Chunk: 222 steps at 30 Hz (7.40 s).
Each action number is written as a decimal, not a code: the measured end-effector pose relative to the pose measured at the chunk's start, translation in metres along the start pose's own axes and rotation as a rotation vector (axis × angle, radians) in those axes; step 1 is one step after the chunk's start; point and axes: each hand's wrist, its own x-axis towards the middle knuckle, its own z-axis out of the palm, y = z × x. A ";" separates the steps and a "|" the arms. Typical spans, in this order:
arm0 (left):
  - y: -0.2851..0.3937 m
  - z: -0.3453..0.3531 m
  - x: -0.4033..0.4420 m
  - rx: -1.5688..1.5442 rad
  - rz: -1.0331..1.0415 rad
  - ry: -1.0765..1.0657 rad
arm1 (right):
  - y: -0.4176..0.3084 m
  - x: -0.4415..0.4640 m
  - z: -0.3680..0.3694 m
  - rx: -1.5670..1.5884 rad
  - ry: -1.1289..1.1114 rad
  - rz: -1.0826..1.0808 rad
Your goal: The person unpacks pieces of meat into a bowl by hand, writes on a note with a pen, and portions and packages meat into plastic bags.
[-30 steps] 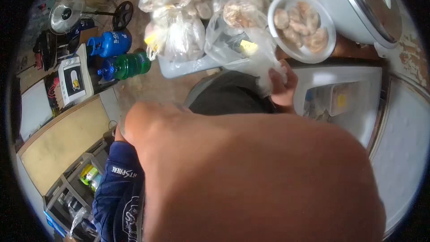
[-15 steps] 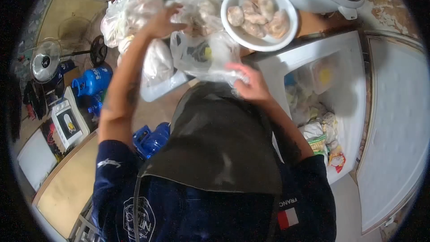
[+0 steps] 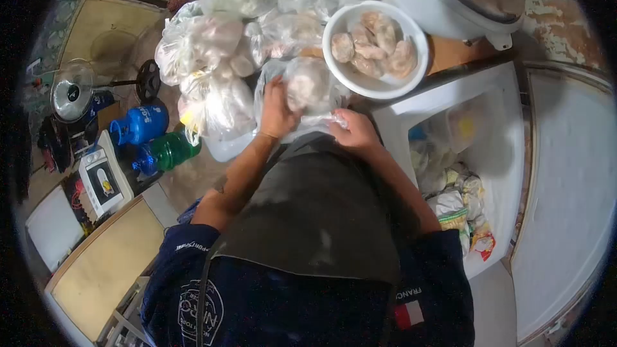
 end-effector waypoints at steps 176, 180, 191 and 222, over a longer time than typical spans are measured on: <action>-0.061 0.090 0.229 0.434 -0.284 -0.263 | -0.022 0.288 -0.153 -0.356 0.248 -0.547; -0.085 0.069 0.229 0.260 0.077 -0.234 | -0.082 0.293 -0.095 -0.101 0.167 -0.638; 0.014 0.031 0.186 -0.179 -0.544 0.115 | -0.065 0.375 -0.031 -0.997 -0.035 -0.839; -0.010 -0.028 0.176 -0.021 0.215 -0.423 | -0.086 -0.050 0.066 -0.081 0.150 0.330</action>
